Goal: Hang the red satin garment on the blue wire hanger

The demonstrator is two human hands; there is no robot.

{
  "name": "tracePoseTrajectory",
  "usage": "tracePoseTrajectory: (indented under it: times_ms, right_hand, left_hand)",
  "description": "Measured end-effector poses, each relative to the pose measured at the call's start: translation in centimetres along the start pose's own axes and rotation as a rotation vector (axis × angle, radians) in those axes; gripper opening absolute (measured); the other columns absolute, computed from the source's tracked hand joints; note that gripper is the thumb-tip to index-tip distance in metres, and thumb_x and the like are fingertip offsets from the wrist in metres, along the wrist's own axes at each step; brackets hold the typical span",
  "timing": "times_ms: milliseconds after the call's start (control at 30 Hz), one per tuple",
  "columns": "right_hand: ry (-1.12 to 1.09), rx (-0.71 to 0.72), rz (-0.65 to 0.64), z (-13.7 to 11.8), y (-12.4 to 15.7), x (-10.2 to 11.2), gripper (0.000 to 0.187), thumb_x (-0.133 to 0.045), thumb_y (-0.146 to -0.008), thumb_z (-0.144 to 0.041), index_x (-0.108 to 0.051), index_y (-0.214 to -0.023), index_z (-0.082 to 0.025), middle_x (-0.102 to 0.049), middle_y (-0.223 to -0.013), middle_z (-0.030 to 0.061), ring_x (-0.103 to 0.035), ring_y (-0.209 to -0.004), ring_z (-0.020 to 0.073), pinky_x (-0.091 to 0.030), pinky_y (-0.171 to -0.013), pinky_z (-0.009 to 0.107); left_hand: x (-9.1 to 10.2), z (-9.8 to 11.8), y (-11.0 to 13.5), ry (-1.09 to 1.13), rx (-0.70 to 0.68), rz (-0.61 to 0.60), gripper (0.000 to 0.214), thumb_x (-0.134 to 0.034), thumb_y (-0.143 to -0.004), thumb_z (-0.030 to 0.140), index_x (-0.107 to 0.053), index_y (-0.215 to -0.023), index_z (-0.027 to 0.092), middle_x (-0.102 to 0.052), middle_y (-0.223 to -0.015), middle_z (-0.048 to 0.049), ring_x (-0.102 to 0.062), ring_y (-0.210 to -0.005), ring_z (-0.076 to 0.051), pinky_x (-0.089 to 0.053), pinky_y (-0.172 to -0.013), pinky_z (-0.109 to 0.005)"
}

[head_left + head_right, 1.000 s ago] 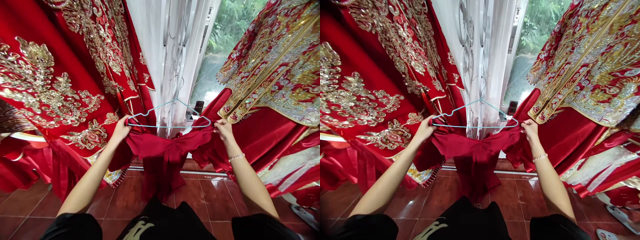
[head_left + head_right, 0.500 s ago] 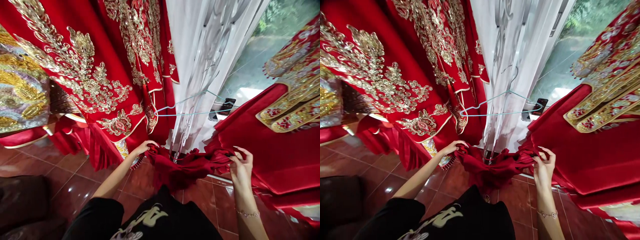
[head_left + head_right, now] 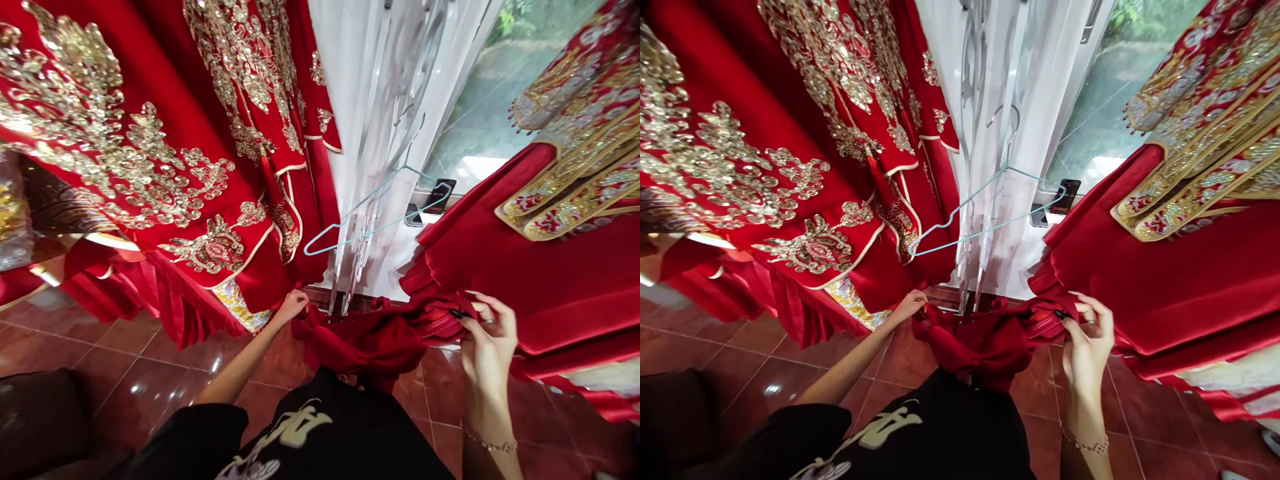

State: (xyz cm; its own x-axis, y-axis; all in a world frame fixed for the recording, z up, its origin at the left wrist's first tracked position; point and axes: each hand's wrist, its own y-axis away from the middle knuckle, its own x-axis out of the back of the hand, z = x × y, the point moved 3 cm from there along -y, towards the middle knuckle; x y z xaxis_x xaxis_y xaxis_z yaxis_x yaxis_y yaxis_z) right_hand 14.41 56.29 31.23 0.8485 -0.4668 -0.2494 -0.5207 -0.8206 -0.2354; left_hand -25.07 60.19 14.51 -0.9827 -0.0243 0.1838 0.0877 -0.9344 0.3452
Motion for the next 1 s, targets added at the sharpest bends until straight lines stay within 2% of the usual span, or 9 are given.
tracePoseTrajectory:
  times_ms: [167, 333, 433, 567, 667, 700, 767, 900, 1000]
  right_hand:
    - [0.015, -0.159, -0.028, 2.0, 0.4, 0.3, 0.032, -0.077, -0.054, -0.019, -0.071, -0.085, -0.023, -0.068, -0.090, 0.0007, -0.063, -0.083, 0.0163, -0.050, -0.072, 0.028]
    - [-0.024, -0.271, -0.083, 2.9, 1.4, -0.5, 0.030, -0.077, -0.057, -0.022, -0.068, -0.086, -0.026, -0.068, -0.090, -0.0007, -0.061, -0.071, 0.0144, -0.048, -0.059, 0.026]
    - [-0.058, -0.300, -0.114, 3.0, 2.1, -0.8, 0.031, -0.076, -0.061, -0.022, -0.068, -0.090, -0.028, -0.068, -0.092, -0.0009, -0.063, -0.075, 0.0160, -0.050, -0.061, 0.027]
    - [-0.098, -0.337, -0.112, 3.0, 2.7, -0.7, 0.031, -0.077, -0.062, -0.021, -0.068, -0.091, -0.029, -0.067, -0.094, -0.0016, -0.063, -0.078, 0.0157, -0.051, -0.066, 0.028]
    - [-0.152, -0.349, -0.121, 3.2, 3.1, -1.0, 0.031, -0.078, -0.061, -0.022, -0.069, -0.090, -0.029, -0.065, -0.092, -0.0023, -0.062, -0.081, 0.0151, -0.052, -0.071, 0.027]
    - [-0.166, -0.349, -0.126, 3.4, 3.3, -1.3, 0.031, -0.078, -0.060, -0.022, -0.069, -0.089, -0.029, -0.065, -0.092, -0.0021, -0.062, -0.081, 0.0150, -0.051, -0.072, 0.027]
    - [-0.184, -0.356, -0.139, 3.8, 3.7, -1.8, 0.031, -0.078, -0.059, -0.022, -0.069, -0.088, -0.028, -0.064, -0.091, -0.0013, -0.061, -0.080, 0.0154, -0.051, -0.071, 0.027]
    - [-0.234, -0.410, -0.167, 4.3, 4.7, -3.0, 0.033, -0.079, -0.057, -0.022, -0.068, -0.088, -0.027, -0.063, -0.093, -0.0012, -0.060, -0.081, 0.0154, -0.051, -0.072, 0.028]
    - [-0.273, -0.457, -0.163, 4.1, 5.4, -3.8, 0.033, -0.079, -0.057, -0.021, -0.066, -0.087, -0.027, -0.061, -0.089, -0.0033, -0.058, -0.075, 0.0127, -0.050, -0.068, 0.025]
  left_hand:
    - [-2.3, 0.7, 2.9, 0.328, 0.064, -0.114, 0.008, -0.059, -0.063, 0.026, -0.057, -0.058, 0.020, -0.059, -0.063, -0.0018, -0.060, -0.068, -0.018, -0.049, -0.072, -0.031]
    - [-5.0, 1.2, 4.6, 0.535, 0.121, -0.132, 0.013, -0.069, -0.061, 0.026, -0.068, -0.073, 0.021, -0.070, -0.075, -0.0026, -0.066, -0.086, -0.020, -0.049, -0.078, -0.027]
    - [-5.4, 1.4, 5.8, 0.581, 0.166, -0.144, 0.014, -0.073, -0.058, 0.025, -0.070, -0.071, 0.020, -0.072, -0.079, -0.0041, -0.067, -0.094, -0.021, -0.048, -0.081, -0.027]
    - [-5.2, 1.5, 8.4, 0.694, 0.342, -0.250, 0.023, -0.075, -0.061, 0.035, -0.076, -0.080, 0.021, -0.074, -0.086, -0.0067, -0.067, -0.092, -0.022, -0.050, -0.080, -0.030]
    - [-7.1, 2.6, 9.9, 0.769, 0.462, -0.373, 0.036, -0.071, -0.069, 0.044, -0.077, -0.097, 0.023, -0.074, -0.107, -0.0094, -0.064, -0.107, -0.024, -0.050, -0.079, -0.031]
    - [-8.1, 3.3, 10.1, 0.760, 0.433, -0.360, 0.038, -0.070, -0.069, 0.046, -0.076, -0.100, 0.024, -0.073, -0.113, -0.0095, -0.061, -0.115, -0.025, -0.049, -0.081, -0.032]
    - [-10.2, 4.8, 10.0, 0.718, 0.270, -0.256, 0.037, -0.072, -0.068, 0.046, -0.076, -0.099, 0.026, -0.072, -0.117, -0.0091, -0.055, -0.125, -0.028, -0.046, -0.091, -0.035]
    - [-14.5, 7.5, 9.8, 0.522, -0.123, -0.071, 0.030, -0.079, -0.066, 0.041, -0.076, -0.093, 0.027, -0.071, -0.108, -0.0107, -0.057, -0.117, -0.030, -0.035, -0.108, -0.040]
    - [-16.2, 8.3, 10.1, 0.309, -0.259, 0.032, 0.029, -0.081, -0.065, 0.034, -0.075, -0.092, 0.028, -0.068, -0.108, -0.0110, -0.054, -0.116, -0.031, -0.032, -0.109, -0.041]
